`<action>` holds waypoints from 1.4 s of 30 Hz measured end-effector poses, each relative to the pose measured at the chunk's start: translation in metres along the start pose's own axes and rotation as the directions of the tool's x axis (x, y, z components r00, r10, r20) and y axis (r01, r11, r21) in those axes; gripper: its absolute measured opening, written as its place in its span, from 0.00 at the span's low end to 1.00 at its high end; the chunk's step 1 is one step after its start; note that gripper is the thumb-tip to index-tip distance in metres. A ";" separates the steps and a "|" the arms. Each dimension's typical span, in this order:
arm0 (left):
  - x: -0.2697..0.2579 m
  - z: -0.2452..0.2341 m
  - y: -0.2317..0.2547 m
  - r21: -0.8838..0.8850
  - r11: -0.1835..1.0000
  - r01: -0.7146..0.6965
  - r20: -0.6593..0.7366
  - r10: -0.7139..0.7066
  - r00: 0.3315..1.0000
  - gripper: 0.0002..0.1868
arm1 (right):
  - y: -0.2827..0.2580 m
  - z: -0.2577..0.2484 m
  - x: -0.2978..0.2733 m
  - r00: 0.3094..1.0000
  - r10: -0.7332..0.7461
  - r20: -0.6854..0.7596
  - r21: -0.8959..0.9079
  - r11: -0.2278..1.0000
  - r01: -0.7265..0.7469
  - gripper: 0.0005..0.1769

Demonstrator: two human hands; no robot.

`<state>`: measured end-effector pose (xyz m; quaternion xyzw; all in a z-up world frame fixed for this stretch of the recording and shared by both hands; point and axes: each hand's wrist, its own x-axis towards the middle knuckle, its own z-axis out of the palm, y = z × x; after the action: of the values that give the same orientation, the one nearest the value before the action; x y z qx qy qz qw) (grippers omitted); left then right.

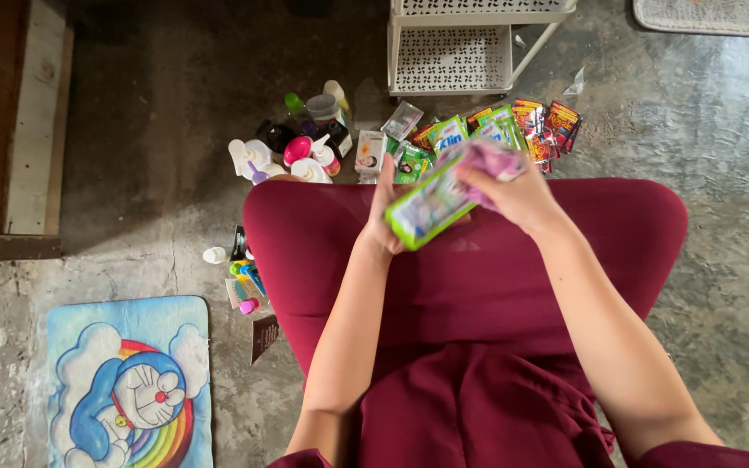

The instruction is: The person sits on the floor and wipes small green packets with a pink cloth. They repeatedly pick up a packet, wipe it thoroughly, and place it onto a white plastic shelf nearby.

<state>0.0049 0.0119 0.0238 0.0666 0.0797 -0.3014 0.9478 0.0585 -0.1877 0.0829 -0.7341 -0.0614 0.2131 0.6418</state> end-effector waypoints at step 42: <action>0.015 -0.041 -0.028 0.425 0.820 -0.383 0.042 0.405 0.913 0.40 | 0.016 0.073 -0.029 0.933 -0.316 0.174 -0.837 0.452 0.309 0.37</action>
<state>-0.0042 -0.0120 -0.0209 0.2939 0.0205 -0.1072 0.9496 0.0009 -0.1345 0.0676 -0.9296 -0.2894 0.0314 0.2261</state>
